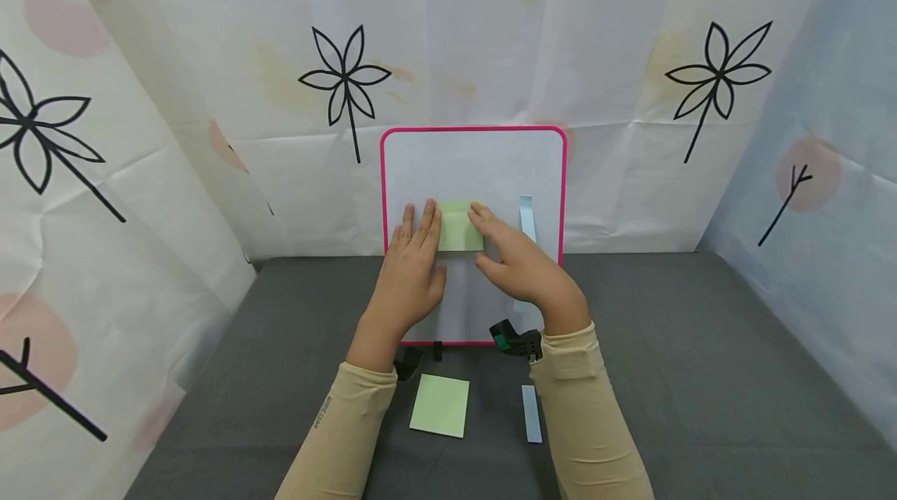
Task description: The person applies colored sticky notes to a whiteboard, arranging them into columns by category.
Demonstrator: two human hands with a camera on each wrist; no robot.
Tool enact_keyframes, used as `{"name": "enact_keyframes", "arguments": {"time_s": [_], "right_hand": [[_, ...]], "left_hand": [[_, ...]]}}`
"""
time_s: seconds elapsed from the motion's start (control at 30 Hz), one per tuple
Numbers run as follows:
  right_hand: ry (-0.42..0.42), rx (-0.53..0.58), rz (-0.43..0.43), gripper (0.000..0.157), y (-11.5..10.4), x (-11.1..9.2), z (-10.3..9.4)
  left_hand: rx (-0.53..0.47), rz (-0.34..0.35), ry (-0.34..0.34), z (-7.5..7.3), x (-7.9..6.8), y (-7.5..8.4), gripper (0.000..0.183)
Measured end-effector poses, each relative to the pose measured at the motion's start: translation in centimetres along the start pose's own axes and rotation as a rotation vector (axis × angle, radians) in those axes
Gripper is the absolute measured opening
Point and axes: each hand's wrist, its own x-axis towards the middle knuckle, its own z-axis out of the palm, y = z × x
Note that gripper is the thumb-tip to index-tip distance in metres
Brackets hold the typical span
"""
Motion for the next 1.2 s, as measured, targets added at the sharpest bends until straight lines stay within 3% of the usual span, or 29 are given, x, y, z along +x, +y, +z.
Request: {"name": "enact_keyframes", "arguments": {"time_s": [0.5, 0.87, 1.2], "right_hand": [[0.051, -0.028, -0.027, 0.067, -0.8, -0.7, -0.7], [0.078, -0.038, -0.063, 0.050, -1.3, -0.8, -0.4], [0.030, -0.072, -0.050, 0.042, -1.6, -0.9, 1.0]], "left_hand": [[0.011, -0.009, 0.030, -1.7, -0.6, 0.4, 0.091], [-0.034, 0.001, 0.033, -2.5, -1.6, 0.6, 0.084], [-0.035, -0.005, -0.050, -2.3, -2.7, 0.6, 0.080]]}}
